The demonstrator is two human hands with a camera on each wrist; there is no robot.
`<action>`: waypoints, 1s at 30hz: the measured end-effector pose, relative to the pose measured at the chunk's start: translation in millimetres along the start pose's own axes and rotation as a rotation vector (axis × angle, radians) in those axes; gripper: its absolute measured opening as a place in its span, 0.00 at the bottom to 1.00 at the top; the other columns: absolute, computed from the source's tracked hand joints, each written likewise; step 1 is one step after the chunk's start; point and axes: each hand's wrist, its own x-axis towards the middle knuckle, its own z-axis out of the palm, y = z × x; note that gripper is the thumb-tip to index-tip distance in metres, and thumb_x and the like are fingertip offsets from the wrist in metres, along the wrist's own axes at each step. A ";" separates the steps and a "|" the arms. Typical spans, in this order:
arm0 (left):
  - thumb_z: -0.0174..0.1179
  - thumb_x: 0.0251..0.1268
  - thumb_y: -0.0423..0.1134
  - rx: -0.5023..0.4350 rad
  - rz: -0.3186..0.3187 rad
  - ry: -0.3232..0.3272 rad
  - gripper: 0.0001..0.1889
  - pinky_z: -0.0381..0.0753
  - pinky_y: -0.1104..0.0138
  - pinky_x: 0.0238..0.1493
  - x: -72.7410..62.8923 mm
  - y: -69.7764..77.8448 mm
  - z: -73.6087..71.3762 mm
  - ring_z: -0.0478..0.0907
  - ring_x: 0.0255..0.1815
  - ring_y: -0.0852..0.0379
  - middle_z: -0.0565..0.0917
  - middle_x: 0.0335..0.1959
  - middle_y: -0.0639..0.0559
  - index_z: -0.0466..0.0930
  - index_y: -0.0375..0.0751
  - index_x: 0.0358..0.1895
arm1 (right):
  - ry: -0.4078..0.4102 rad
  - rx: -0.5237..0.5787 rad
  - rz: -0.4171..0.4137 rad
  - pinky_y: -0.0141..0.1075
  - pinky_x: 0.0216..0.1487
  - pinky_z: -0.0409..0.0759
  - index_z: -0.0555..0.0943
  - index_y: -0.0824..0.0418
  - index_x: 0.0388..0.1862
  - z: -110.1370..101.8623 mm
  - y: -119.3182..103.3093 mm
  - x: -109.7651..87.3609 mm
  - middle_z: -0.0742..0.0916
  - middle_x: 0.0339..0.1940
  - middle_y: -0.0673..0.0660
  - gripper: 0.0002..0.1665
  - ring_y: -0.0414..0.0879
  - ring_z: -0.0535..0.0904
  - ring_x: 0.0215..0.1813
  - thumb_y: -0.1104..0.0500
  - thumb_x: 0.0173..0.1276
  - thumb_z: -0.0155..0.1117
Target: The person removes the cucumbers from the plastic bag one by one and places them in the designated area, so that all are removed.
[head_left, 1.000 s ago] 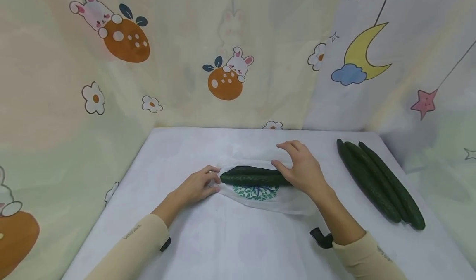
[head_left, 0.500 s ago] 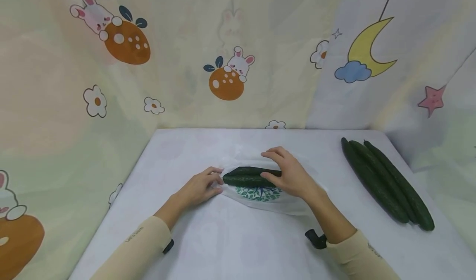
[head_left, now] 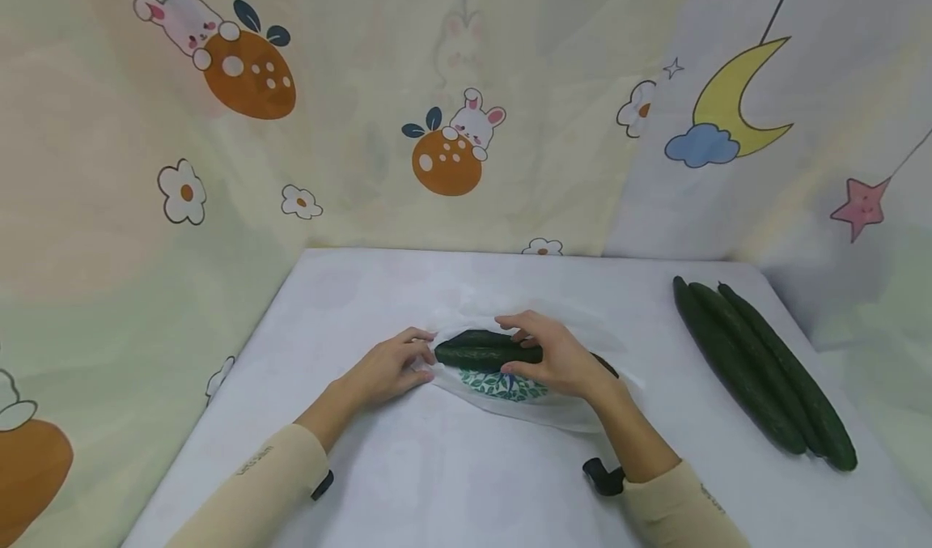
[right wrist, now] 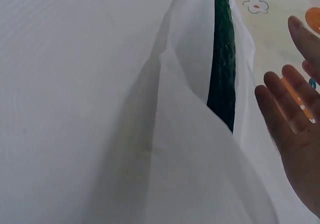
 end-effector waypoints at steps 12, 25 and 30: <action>0.68 0.70 0.47 0.010 0.044 0.029 0.07 0.80 0.59 0.51 4.0 4.8 1.0 0.79 0.47 0.60 0.74 0.70 0.55 0.83 0.57 0.47 | -0.081 -0.093 0.112 0.53 0.64 0.78 0.67 0.54 0.78 -3.9 8.8 -15.4 0.83 0.66 0.57 0.47 0.56 0.81 0.64 0.51 0.64 0.78; 0.68 0.69 0.48 0.001 0.057 0.051 0.06 0.80 0.58 0.52 -2.3 -2.3 0.4 0.80 0.50 0.61 0.74 0.70 0.56 0.83 0.59 0.44 | -0.120 -0.113 0.176 0.54 0.71 0.71 0.71 0.52 0.76 -3.2 24.2 -20.9 0.82 0.69 0.50 0.44 0.52 0.75 0.72 0.49 0.63 0.79; 0.67 0.70 0.49 0.006 0.072 0.041 0.06 0.80 0.58 0.51 2.5 -2.7 0.8 0.79 0.48 0.61 0.74 0.70 0.56 0.84 0.59 0.46 | -0.169 -0.141 0.126 0.51 0.71 0.72 0.77 0.50 0.72 -6.5 32.6 -22.8 0.80 0.72 0.50 0.38 0.51 0.74 0.73 0.51 0.64 0.77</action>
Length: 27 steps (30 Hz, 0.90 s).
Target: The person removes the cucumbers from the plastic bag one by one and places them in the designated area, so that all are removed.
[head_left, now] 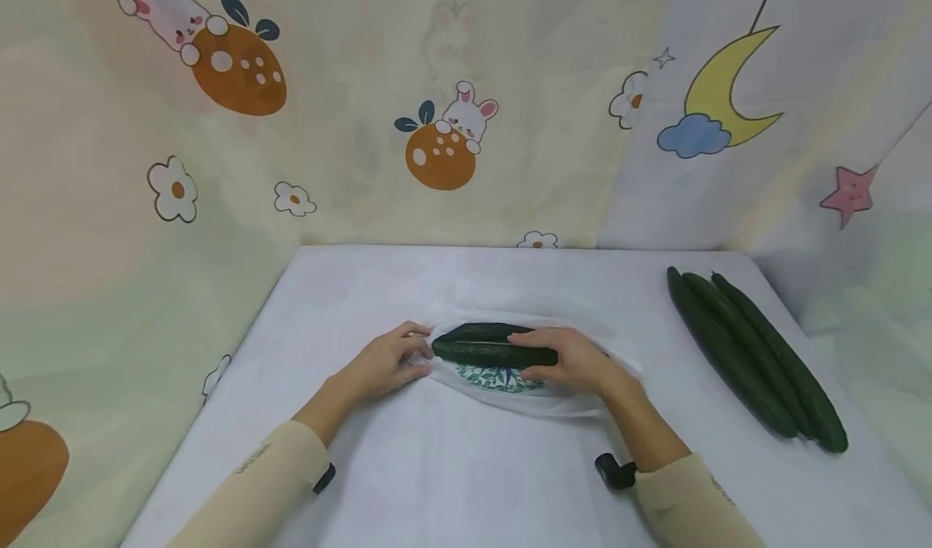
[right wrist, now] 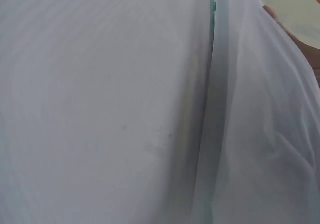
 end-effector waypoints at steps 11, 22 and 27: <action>0.66 0.71 0.49 0.011 -0.052 -0.041 0.07 0.79 0.56 0.56 5.0 2.4 -0.3 0.80 0.52 0.58 0.73 0.71 0.57 0.84 0.58 0.47 | -0.084 0.000 -0.038 0.53 0.71 0.71 0.77 0.50 0.73 3.1 -2.0 -0.6 0.78 0.74 0.49 0.33 0.54 0.71 0.75 0.58 0.69 0.73; 0.67 0.70 0.48 0.009 -0.081 -0.028 0.06 0.80 0.57 0.53 -0.2 -2.0 -5.4 0.80 0.49 0.59 0.73 0.71 0.57 0.84 0.59 0.46 | -0.090 -0.062 -0.087 0.52 0.70 0.73 0.78 0.53 0.71 5.2 -10.6 6.3 0.78 0.72 0.51 0.30 0.54 0.73 0.74 0.68 0.72 0.64; 0.66 0.71 0.49 -0.027 -0.087 -0.042 0.06 0.79 0.54 0.58 1.1 1.1 0.8 0.80 0.55 0.56 0.72 0.72 0.57 0.83 0.59 0.47 | -0.093 -0.045 -0.047 0.52 0.69 0.74 0.77 0.51 0.72 6.3 -6.2 0.2 0.78 0.73 0.50 0.31 0.54 0.73 0.74 0.66 0.71 0.68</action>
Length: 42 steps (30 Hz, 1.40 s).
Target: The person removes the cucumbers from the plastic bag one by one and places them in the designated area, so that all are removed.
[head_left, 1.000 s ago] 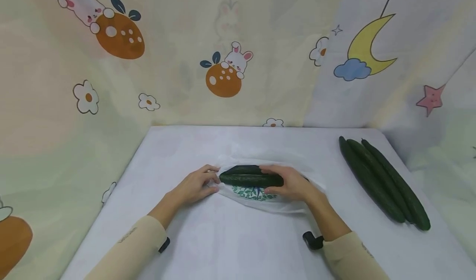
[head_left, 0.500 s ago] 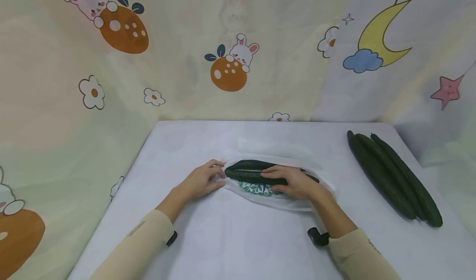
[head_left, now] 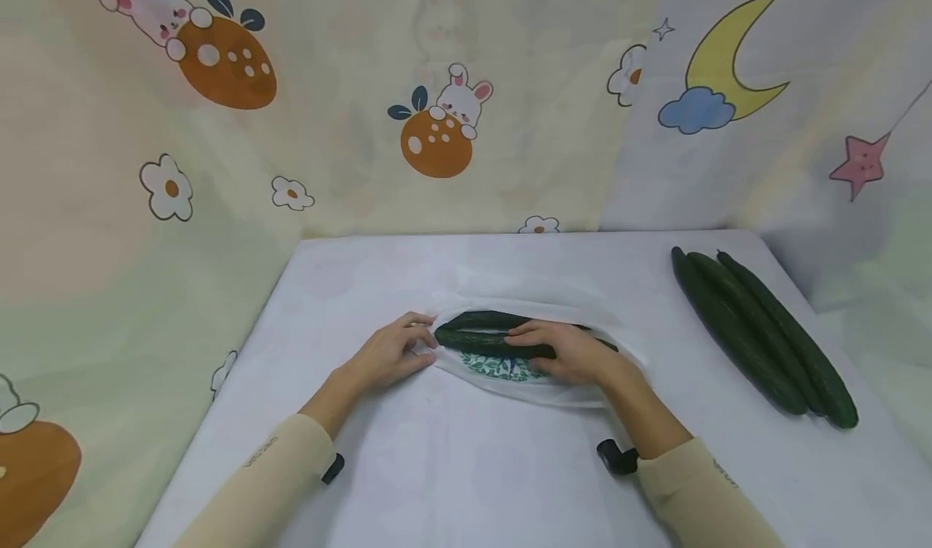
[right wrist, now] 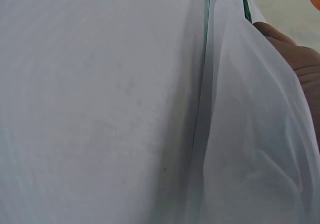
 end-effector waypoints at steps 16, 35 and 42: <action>0.67 0.70 0.48 0.008 0.028 0.017 0.06 0.79 0.56 0.55 3.8 5.4 -1.2 0.80 0.50 0.58 0.74 0.71 0.56 0.84 0.58 0.46 | 0.218 -0.032 -0.163 0.50 0.62 0.80 0.85 0.57 0.61 -10.9 2.0 -8.3 0.87 0.61 0.53 0.26 0.53 0.82 0.64 0.70 0.63 0.74; 0.69 0.68 0.50 0.044 -0.043 0.016 0.08 0.78 0.59 0.48 -3.1 3.9 1.2 0.76 0.43 0.59 0.78 0.47 0.61 0.85 0.60 0.47 | 0.391 0.028 -0.320 0.45 0.61 0.81 0.86 0.57 0.59 -13.3 -28.9 -5.3 0.87 0.61 0.55 0.26 0.53 0.83 0.63 0.71 0.61 0.75; 0.70 0.67 0.48 0.034 -0.040 0.017 0.09 0.79 0.58 0.51 -1.9 5.2 1.4 0.78 0.44 0.59 0.84 0.48 0.60 0.85 0.59 0.47 | 0.453 -0.022 -0.415 0.43 0.59 0.82 0.87 0.58 0.58 -18.3 -43.0 -2.9 0.87 0.61 0.55 0.28 0.52 0.84 0.61 0.72 0.59 0.76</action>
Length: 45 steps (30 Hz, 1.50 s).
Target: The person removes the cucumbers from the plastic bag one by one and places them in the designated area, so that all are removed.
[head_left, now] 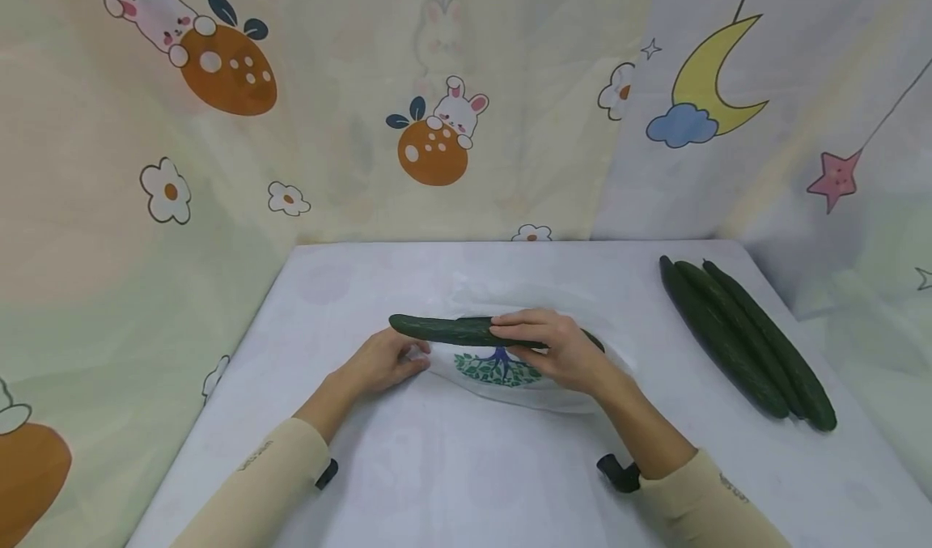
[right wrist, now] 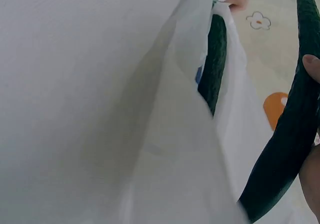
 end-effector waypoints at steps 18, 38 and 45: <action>0.69 0.68 0.49 0.010 0.022 0.001 0.08 0.78 0.54 0.58 0.4 -0.2 0.4 0.80 0.54 0.55 0.79 0.67 0.54 0.83 0.59 0.47 | 0.026 -0.129 -0.218 0.42 0.57 0.81 0.84 0.60 0.61 -35.4 -31.1 44.2 0.86 0.61 0.57 0.30 0.51 0.83 0.60 0.73 0.58 0.75; 0.67 0.70 0.49 -0.010 -0.043 -0.054 0.08 0.76 0.53 0.64 2.4 2.0 -4.2 0.78 0.60 0.54 0.72 0.73 0.56 0.82 0.60 0.48 | 0.252 -0.043 -0.233 0.34 0.63 0.78 0.82 0.69 0.60 -72.4 -40.2 63.0 0.86 0.59 0.64 0.34 0.54 0.82 0.62 0.79 0.52 0.75; 0.67 0.70 0.49 -0.021 -0.026 -0.032 0.07 0.77 0.54 0.62 1.4 4.3 0.5 0.79 0.56 0.55 0.73 0.73 0.57 0.82 0.60 0.47 | 0.316 -0.032 -0.159 0.33 0.63 0.78 0.81 0.71 0.61 -88.5 -33.8 46.6 0.85 0.60 0.66 0.36 0.47 0.81 0.65 0.83 0.51 0.74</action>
